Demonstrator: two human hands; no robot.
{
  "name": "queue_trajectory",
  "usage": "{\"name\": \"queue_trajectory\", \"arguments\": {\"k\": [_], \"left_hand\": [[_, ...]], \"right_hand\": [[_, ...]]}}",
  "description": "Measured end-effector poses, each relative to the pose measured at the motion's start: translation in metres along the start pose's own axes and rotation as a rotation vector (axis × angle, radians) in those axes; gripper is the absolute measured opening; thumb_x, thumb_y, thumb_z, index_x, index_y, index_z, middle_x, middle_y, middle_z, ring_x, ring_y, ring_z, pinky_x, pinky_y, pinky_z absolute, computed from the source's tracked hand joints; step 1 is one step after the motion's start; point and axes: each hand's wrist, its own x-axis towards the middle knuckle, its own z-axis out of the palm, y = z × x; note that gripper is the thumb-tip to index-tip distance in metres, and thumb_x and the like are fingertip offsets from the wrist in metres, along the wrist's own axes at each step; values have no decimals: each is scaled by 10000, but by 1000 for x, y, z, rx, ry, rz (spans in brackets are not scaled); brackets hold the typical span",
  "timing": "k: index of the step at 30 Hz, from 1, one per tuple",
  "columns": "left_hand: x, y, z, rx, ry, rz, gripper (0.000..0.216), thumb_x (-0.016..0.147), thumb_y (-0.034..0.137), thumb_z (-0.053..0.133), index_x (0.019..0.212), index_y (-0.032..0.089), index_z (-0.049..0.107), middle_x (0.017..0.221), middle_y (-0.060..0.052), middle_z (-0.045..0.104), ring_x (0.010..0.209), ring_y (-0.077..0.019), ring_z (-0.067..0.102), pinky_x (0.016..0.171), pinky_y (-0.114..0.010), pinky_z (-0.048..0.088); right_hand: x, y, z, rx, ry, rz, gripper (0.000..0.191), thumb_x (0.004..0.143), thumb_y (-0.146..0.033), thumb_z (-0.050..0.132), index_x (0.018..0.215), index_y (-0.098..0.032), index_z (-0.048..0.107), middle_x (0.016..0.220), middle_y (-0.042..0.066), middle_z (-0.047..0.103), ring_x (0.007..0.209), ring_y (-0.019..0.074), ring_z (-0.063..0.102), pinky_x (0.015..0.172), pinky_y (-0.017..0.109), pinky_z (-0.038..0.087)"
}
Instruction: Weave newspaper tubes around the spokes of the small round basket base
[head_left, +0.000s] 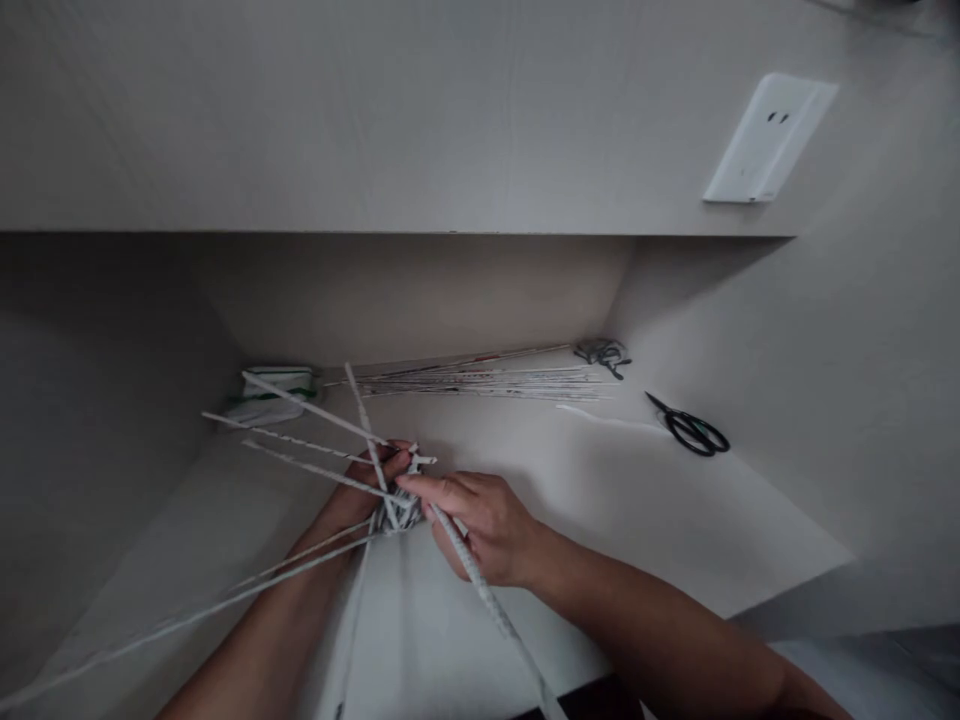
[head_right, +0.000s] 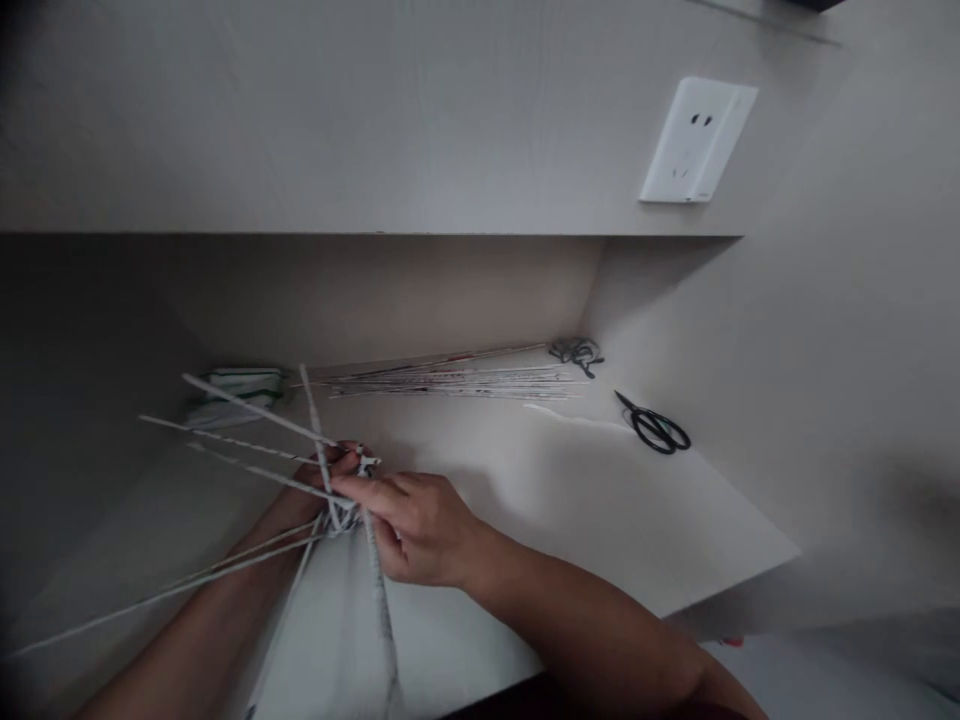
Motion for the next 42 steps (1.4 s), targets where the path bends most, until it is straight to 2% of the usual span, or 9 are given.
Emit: {"name": "queue_trajectory", "arguments": {"k": [10, 18, 24, 27, 30, 34, 35, 39, 42], "left_hand": [[9, -4, 7, 25, 142, 132, 392, 549, 377, 861, 802, 133, 687, 640, -3, 634, 532, -95, 550, 496, -209, 416], [2, 6, 8, -33, -8, 126, 367, 585, 383, 845, 781, 129, 667, 668, -28, 674, 563, -120, 595, 515, -217, 434], [-2, 13, 10, -16, -1, 126, 418, 526, 420, 863, 755, 124, 676, 670, -38, 683, 586, -148, 614, 542, -243, 459], [1, 10, 8, 15, 61, 140, 378, 525, 380, 868, 747, 135, 685, 621, -11, 652, 525, -111, 563, 493, -220, 422], [4, 5, 4, 57, 34, 99, 328, 567, 356, 853, 763, 152, 688, 588, 9, 621, 482, -90, 529, 447, -200, 386], [6, 2, 0, 40, -4, 40, 351, 593, 406, 830, 810, 169, 689, 537, 27, 582, 391, -84, 469, 375, -206, 358], [6, 1, 0, 44, -2, 38, 349, 607, 406, 822, 827, 170, 690, 533, 27, 578, 385, -82, 463, 368, -203, 355], [5, 2, 2, 41, 16, 10, 335, 623, 379, 815, 842, 162, 683, 555, 22, 579, 407, -83, 484, 370, -196, 367], [4, 2, 3, 42, 7, -7, 335, 643, 382, 801, 861, 161, 673, 575, 17, 582, 416, -92, 491, 376, -205, 379]], "right_hand": [[-3, 27, 11, 28, -91, 111, 567, 845, -33, 443, 1353, -282, 483, 994, 38, 660, 843, 151, 630, 780, 265, 523], [-2, 22, 12, -8, -171, 34, 597, 845, -20, 408, 1380, -279, 464, 955, 38, 643, 828, 147, 624, 777, 258, 527], [-4, 13, 8, 71, -76, -9, 567, 888, -73, 414, 1418, -272, 398, 970, 34, 652, 832, 141, 623, 778, 265, 522], [0, 11, 5, 117, -12, 96, 464, 900, -135, 459, 1353, -231, 429, 1050, 42, 670, 866, 133, 640, 799, 253, 512], [8, 21, -3, 38, -49, 263, 377, 876, -174, 507, 1252, -208, 494, 1043, 42, 689, 881, 145, 650, 781, 253, 499], [4, 55, -37, -185, -236, 459, 179, 862, -255, 554, 995, -203, 662, 945, 50, 724, 850, 177, 661, 751, 271, 481], [-2, 66, -50, -225, -222, 506, 186, 888, -285, 524, 976, -210, 671, 961, 45, 726, 872, 172, 661, 772, 268, 474], [-45, 110, -122, -565, -213, 759, 301, 868, -325, 541, 1097, -163, 648, 1074, 113, 711, 977, 229, 653, 851, 306, 460], [-87, 138, -178, -910, -220, 1045, 378, 852, -319, 527, 1135, -88, 624, 1082, 219, 682, 1021, 316, 636, 869, 378, 444]]}}
